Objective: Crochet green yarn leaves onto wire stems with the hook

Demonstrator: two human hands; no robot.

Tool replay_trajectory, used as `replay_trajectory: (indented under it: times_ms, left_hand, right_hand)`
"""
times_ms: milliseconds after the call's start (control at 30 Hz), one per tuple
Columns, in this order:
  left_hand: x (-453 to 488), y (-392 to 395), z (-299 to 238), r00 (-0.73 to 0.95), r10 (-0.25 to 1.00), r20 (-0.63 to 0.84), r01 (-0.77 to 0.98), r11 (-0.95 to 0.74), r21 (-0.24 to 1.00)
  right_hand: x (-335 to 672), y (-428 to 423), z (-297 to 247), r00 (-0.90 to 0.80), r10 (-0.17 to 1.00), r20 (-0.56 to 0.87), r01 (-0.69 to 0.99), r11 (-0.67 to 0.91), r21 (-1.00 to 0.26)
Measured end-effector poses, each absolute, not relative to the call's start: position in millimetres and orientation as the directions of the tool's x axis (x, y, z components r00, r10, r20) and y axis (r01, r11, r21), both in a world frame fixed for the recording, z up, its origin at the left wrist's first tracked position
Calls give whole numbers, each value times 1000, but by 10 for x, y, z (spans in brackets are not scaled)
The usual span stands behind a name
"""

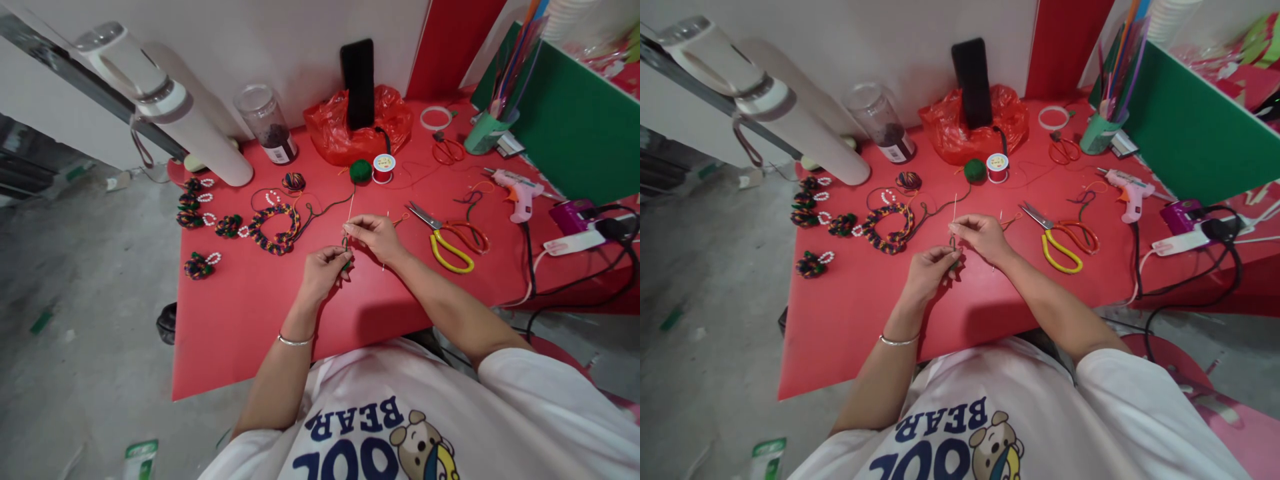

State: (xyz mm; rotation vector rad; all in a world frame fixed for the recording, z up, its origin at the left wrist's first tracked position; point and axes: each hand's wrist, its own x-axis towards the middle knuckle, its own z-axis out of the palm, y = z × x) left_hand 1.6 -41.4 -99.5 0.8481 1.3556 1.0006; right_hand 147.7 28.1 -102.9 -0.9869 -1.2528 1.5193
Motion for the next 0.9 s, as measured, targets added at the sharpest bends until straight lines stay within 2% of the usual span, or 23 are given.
replay_trajectory:
  times_ms: [567, 900]
  left_hand:
    - [27, -449, -1030, 17, 944, -330, -98, 331, 939]
    - [39, -451, -1035, -4, 942, -336, -113, 334, 936]
  right_hand:
    - [1473, 298, -1045, -147, 988, -37, -205, -68, -976]
    - [1490, 326, -1037, -168, 986, 2, -206, -33, -978]
